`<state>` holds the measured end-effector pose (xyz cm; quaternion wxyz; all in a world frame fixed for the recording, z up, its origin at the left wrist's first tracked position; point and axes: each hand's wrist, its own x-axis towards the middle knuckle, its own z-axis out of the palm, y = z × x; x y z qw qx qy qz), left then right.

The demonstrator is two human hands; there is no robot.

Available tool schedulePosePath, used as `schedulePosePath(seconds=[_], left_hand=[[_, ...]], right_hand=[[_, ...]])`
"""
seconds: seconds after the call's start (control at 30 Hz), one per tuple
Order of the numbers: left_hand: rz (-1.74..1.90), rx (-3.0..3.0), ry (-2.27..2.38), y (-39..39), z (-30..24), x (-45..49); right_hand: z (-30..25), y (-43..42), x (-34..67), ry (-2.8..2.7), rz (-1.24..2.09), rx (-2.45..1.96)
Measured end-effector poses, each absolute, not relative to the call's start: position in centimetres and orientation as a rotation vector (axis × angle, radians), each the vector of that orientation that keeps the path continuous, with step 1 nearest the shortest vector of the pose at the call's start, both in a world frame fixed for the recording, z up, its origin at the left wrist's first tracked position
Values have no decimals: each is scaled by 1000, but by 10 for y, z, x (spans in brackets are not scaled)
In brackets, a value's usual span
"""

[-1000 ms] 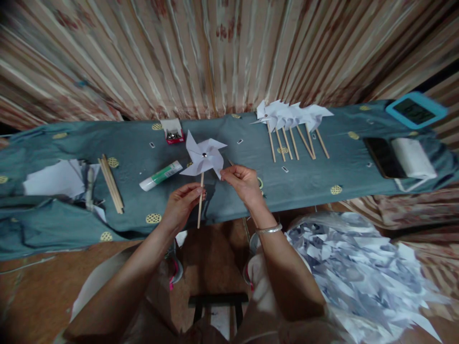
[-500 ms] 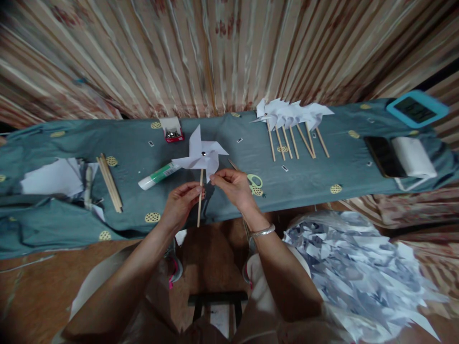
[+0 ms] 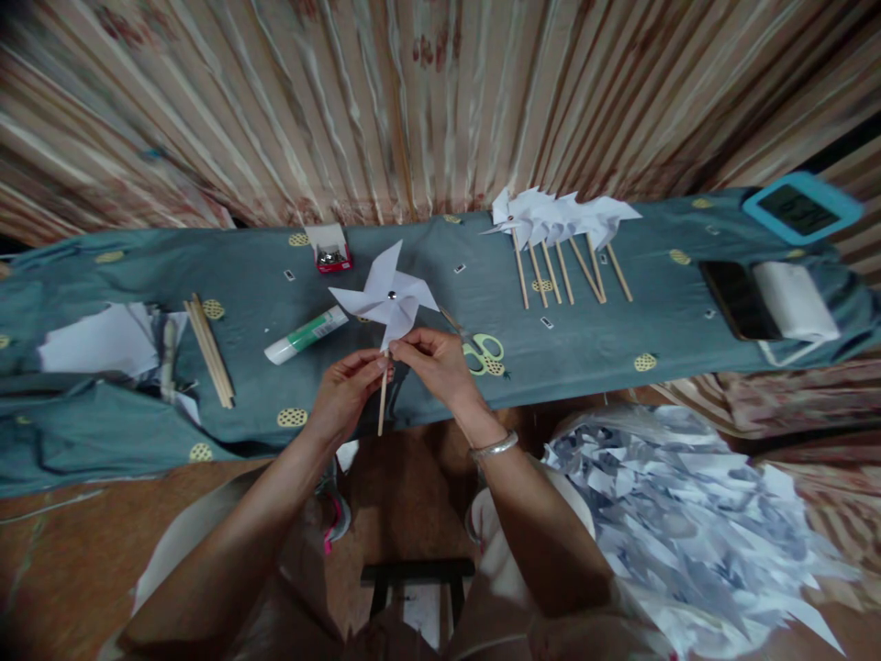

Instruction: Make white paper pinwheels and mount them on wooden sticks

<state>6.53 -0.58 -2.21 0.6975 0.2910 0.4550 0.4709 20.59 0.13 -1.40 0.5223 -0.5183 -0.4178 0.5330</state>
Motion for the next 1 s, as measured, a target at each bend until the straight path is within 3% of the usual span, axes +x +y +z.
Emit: schedulePosePath(seconds=[0.4, 0.77, 1.0], left_hand=[[1031, 591, 1020, -5, -18, 62], [987, 627, 1024, -5, -18, 61], [940, 650, 1039, -5, -17, 60]], right_hand=[[-6, -6, 210, -1200, 1217, -1231], [-7, 12, 259, -887, 773, -1347], [-15, 18, 259, -941, 865, -1288]])
